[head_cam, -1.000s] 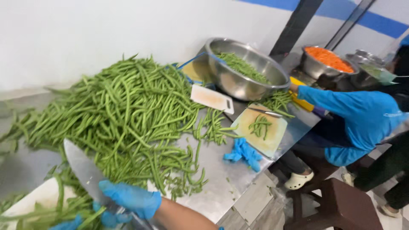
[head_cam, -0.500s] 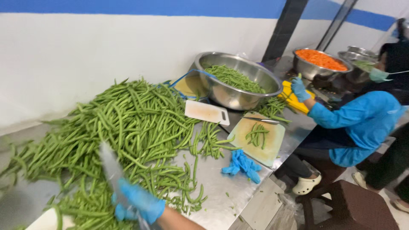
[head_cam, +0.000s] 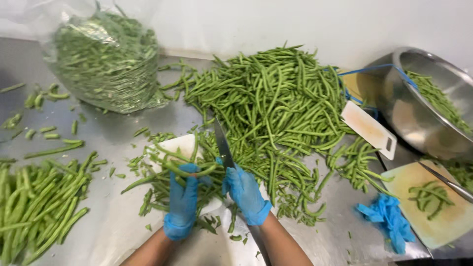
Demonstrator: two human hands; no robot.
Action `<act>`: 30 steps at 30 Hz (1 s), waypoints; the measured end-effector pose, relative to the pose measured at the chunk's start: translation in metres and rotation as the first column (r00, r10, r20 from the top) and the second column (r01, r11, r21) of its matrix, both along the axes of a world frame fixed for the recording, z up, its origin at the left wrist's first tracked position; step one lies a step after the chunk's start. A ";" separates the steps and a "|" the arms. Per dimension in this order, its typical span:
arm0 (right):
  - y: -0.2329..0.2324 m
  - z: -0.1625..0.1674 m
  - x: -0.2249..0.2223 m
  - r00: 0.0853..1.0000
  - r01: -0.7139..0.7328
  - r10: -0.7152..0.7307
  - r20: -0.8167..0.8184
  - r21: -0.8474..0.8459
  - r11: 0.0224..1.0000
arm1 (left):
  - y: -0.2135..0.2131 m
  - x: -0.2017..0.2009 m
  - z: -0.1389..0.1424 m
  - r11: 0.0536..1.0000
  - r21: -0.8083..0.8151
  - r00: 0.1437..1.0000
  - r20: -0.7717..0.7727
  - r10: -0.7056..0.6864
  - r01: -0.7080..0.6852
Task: The person trims the ends off green beans by hand, holding each bean and cutting it with a knife over a small cutting board on a stainless steel table, and sets trimmed beans aside while pushing trimmings away. The person works through a large pile of beans, occasionally gathering and repositioning them.
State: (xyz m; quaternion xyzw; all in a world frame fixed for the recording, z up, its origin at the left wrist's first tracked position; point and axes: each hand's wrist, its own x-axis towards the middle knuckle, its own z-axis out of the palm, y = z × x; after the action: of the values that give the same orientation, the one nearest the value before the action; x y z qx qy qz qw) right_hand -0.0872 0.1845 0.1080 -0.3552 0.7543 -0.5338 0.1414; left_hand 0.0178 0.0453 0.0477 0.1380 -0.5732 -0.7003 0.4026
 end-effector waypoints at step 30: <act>0.015 -0.010 -0.036 0.829 0.496 -0.425 -0.364 0.127 0.859 | -0.105 0.013 0.001 0.604 -0.795 0.737 0.436 0.517 0.047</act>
State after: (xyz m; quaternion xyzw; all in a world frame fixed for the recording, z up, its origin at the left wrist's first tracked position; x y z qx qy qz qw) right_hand -0.1231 0.1993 0.0979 -0.2267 0.8837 -0.4016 -0.0800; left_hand 0.0304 -0.0598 0.0488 0.2597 -0.8866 -0.2372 0.3004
